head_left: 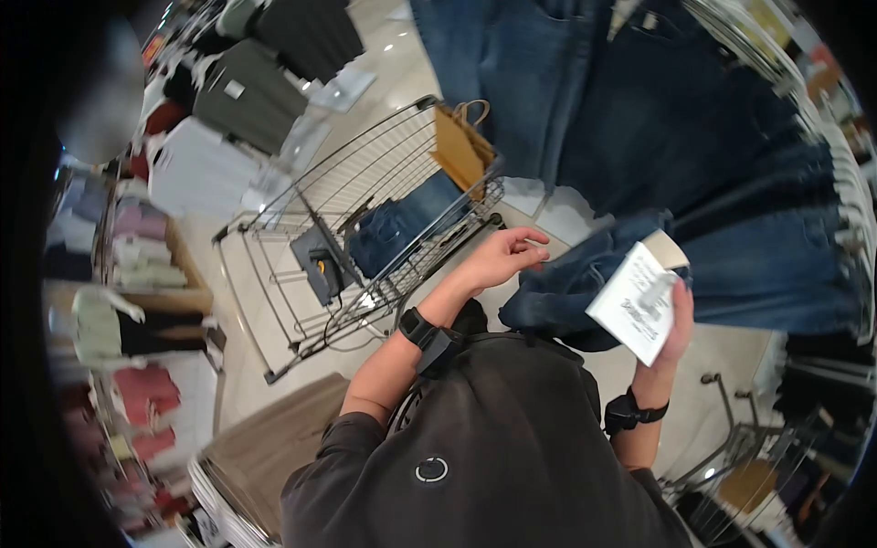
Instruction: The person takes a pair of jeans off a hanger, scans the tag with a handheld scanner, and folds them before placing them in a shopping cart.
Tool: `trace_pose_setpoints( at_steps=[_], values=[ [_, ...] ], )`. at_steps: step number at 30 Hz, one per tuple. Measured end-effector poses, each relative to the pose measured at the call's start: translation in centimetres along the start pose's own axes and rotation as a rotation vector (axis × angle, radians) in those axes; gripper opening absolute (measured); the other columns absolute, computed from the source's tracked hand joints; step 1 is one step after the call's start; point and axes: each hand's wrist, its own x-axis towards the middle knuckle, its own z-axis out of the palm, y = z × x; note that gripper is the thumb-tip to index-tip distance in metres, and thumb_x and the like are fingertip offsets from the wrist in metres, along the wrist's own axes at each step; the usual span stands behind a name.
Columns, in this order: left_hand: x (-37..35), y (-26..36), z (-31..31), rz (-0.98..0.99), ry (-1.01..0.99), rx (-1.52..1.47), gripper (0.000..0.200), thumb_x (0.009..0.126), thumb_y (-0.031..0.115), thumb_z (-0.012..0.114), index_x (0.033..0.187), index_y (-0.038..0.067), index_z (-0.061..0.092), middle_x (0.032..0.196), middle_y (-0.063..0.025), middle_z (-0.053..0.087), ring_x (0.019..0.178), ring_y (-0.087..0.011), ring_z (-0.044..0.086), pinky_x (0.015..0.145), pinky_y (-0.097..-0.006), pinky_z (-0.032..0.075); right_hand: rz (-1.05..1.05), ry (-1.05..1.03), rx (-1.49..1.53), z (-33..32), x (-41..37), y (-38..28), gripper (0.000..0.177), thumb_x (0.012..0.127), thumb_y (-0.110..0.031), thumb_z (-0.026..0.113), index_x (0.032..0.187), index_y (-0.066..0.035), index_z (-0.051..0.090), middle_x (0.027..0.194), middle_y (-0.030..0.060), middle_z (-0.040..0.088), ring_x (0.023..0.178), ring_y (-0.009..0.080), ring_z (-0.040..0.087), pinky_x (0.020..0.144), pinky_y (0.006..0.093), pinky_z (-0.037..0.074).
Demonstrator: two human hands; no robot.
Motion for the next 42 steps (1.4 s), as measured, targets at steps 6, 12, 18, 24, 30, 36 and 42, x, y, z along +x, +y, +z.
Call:
trace_pose_setpoints(
  at_steps=[6, 12, 18, 24, 30, 36, 42],
  values=[
    [-6.5, -3.2, -6.1, -0.024, 0.419, -0.101, 0.030, 0.093, 0.024, 0.057, 0.119, 0.007, 0.057, 0.103, -0.0079, 0.067, 0.091, -0.0164, 0.066, 0.079, -0.0277, 0.046, 0.143, -0.173, 0.065, -1.3, 1.7, -1.3, 0.046, 0.098, -0.027, 0.038, 0.127, 0.008, 0.046, 0.119, 0.0240, 0.059, 0.103, 0.0338, 0.063, 0.089, 0.0420, 0.054],
    [-13.5, -8.0, -14.6, 0.032, 0.979, -0.122, 0.031, 0.089, 0.011, 0.061, 0.117, 0.000, 0.055, 0.097, -0.0110, 0.068, 0.077, -0.0164, 0.067, 0.068, -0.0275, 0.050, 0.124, 0.015, -0.063, 1.1, 1.6, -1.0, 0.037, 0.094, -0.020, 0.043, 0.117, 0.008, 0.053, 0.106, 0.0233, 0.064, 0.087, 0.0299, 0.068, 0.074, 0.0384, 0.059],
    [-18.0, -20.1, -28.0, -0.166, 1.508, 0.329, 0.038, 0.081, 0.011, 0.062, 0.116, 0.000, 0.054, 0.087, -0.0148, 0.067, 0.076, -0.0241, 0.066, 0.070, -0.0346, 0.051, 0.094, 0.048, -0.027, 3.7, 0.7, 0.4, 0.044, 0.094, -0.025, 0.045, 0.121, 0.010, 0.050, 0.112, 0.0236, 0.062, 0.094, 0.0320, 0.066, 0.080, 0.0403, 0.057],
    [-18.9, -24.4, -32.7, -0.502, 1.605, 0.691, 0.062, 0.075, 0.023, 0.068, 0.129, 0.004, 0.045, 0.105, -0.0175, 0.060, 0.096, -0.0341, 0.060, 0.083, -0.0437, 0.048, -0.071, 0.272, -0.124, 6.8, -0.2, 2.6, 0.043, 0.093, -0.025, 0.047, 0.121, 0.007, 0.052, 0.113, 0.0195, 0.063, 0.096, 0.0282, 0.066, 0.082, 0.0386, 0.055],
    [-16.4, -24.1, -33.8, -0.721, 1.378, 0.817, 0.090, 0.072, 0.025, 0.072, 0.144, 0.002, 0.022, 0.119, -0.0186, 0.054, 0.109, -0.0377, 0.054, 0.090, -0.0470, 0.045, -0.145, 0.385, -0.202, 9.8, -1.6, 4.1, 0.040, 0.093, -0.024, 0.048, 0.118, 0.006, 0.054, 0.113, 0.0176, 0.063, 0.095, 0.0257, 0.066, 0.081, 0.0353, 0.055],
    [-16.0, -25.3, -35.9, -0.583, 1.414, 0.702, 0.088, 0.076, 0.019, 0.067, 0.146, 0.000, 0.016, 0.123, -0.0235, 0.053, 0.108, -0.0399, 0.056, 0.090, -0.0465, 0.045, -0.147, 0.415, -0.216, 12.1, -1.8, 5.8, 0.040, 0.093, -0.023, 0.047, 0.119, 0.006, 0.053, 0.115, 0.0177, 0.062, 0.099, 0.0264, 0.065, 0.084, 0.0363, 0.054],
    [-18.4, -28.2, -38.7, -0.279, 1.641, 0.458, 0.076, 0.079, 0.016, 0.064, 0.144, 0.004, 0.026, 0.112, -0.0219, 0.059, 0.096, -0.0330, 0.062, 0.081, -0.0410, 0.049, -0.011, 0.347, -0.099, 13.1, -0.8, 7.4, 0.043, 0.093, -0.025, 0.048, 0.122, 0.007, 0.051, 0.116, 0.0198, 0.062, 0.100, 0.0289, 0.064, 0.086, 0.0386, 0.053]
  ],
)
